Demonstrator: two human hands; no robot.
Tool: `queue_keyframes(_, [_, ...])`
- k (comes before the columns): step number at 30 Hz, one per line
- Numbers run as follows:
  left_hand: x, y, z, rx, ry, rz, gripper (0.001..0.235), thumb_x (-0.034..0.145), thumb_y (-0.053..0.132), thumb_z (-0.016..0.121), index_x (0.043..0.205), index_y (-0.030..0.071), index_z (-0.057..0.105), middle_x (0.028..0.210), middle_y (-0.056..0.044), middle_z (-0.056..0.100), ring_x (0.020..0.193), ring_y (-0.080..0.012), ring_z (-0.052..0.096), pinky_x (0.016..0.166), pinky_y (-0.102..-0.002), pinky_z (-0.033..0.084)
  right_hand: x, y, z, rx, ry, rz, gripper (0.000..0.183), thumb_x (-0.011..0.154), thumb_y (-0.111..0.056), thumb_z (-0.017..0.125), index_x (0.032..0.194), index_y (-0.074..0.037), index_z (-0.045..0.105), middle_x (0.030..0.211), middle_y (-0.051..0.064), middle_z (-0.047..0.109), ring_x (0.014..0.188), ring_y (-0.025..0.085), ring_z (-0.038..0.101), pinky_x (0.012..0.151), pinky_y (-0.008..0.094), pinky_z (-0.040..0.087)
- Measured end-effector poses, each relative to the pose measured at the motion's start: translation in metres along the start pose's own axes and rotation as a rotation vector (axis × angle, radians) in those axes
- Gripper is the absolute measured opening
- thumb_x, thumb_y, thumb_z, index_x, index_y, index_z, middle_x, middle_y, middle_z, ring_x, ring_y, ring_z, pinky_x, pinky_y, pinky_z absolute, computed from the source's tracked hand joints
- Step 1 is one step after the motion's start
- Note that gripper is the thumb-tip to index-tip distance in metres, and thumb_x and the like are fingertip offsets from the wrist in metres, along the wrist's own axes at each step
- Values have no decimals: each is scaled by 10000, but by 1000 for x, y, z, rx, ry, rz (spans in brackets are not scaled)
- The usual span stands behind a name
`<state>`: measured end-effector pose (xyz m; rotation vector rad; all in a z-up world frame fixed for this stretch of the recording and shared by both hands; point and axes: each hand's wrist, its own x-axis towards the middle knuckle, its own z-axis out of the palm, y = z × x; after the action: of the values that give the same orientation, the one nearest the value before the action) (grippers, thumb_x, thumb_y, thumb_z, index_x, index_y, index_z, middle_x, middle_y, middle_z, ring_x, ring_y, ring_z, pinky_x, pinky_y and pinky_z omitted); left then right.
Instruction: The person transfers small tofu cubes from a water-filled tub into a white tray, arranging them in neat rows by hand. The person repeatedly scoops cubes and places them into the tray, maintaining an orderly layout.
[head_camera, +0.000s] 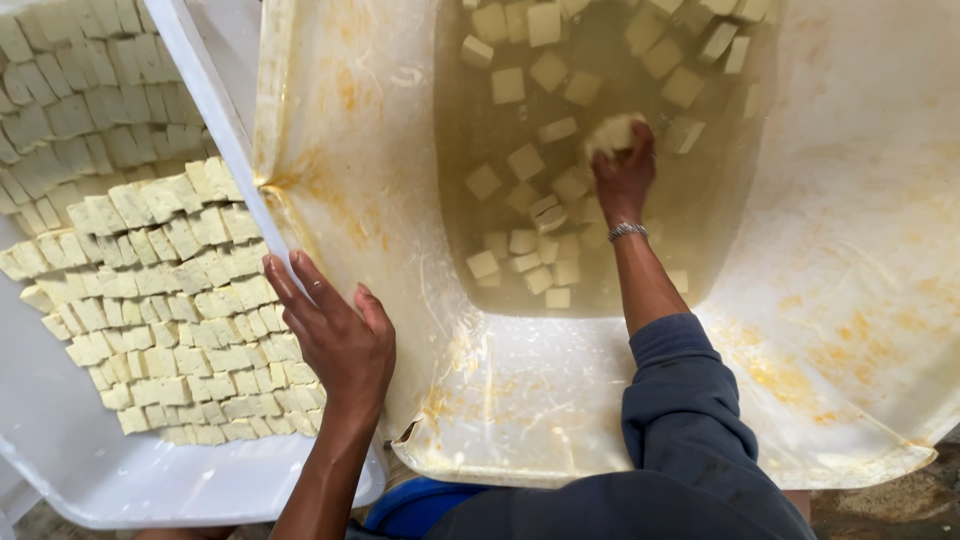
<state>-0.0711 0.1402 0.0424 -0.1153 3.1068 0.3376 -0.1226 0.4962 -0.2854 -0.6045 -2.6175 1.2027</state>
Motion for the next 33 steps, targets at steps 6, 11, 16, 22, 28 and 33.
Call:
queue_keyframes(6, [2, 2, -1, -6, 7, 2, 842, 964, 59, 643, 1618, -60, 126, 1640, -389, 141, 1515, -573, 277, 1139, -596, 422, -25, -29, 77, -75, -260, -245, 667, 962, -193, 787, 1504, -91, 412, 1385, 250, 546, 1155, 411, 596, 995, 487, 509])
queue_keyframes(11, [1, 1, 2, 16, 5, -2, 849, 960, 72, 652, 1618, -52, 129, 1635, -389, 141, 1495, -569, 299, 1121, -594, 440, -59, -17, 103, -317, -349, -264, 768, 906, -155, 749, 1565, -112, 359, 1372, 299, 504, 1207, 488, 539, 990, 552, 446])
queue_keyframes(16, [-1, -1, 1, 22, 19, 19, 844, 966, 67, 647, 1618, -57, 126, 1635, -385, 142, 1475, -576, 345, 1095, -569, 466, -54, -18, 96, -278, -420, -167, 817, 880, -126, 740, 1589, -130, 335, 1412, 299, 490, 1248, 476, 522, 1016, 518, 473])
queue_keyframes(22, [1, 3, 2, 15, 22, -25, 844, 946, 75, 658, 1610, -59, 156, 1635, -381, 153, 1401, -555, 415, 1078, -574, 473, -55, -39, 92, 67, -281, -134, 814, 866, -154, 822, 1517, -77, 339, 1372, 267, 502, 1235, 436, 532, 1006, 506, 491])
queue_keyframes(28, [3, 3, 0, 49, 50, 6, 840, 935, 89, 661, 1601, -63, 171, 1628, -367, 165, 1457, -568, 379, 1091, -583, 455, -76, -56, 109, -150, -425, -497, 744, 849, -8, 746, 1514, -118, 430, 1414, 234, 479, 1316, 456, 480, 1105, 540, 423])
queue_keyframes(33, [1, 4, -1, 19, 13, -38, 830, 939, 86, 661, 1603, -68, 188, 1639, -380, 169, 1421, -529, 398, 1089, -572, 463, -82, -66, 111, -332, -347, -610, 718, 857, -47, 699, 1513, -210, 456, 1444, 213, 441, 1304, 456, 453, 1069, 641, 363])
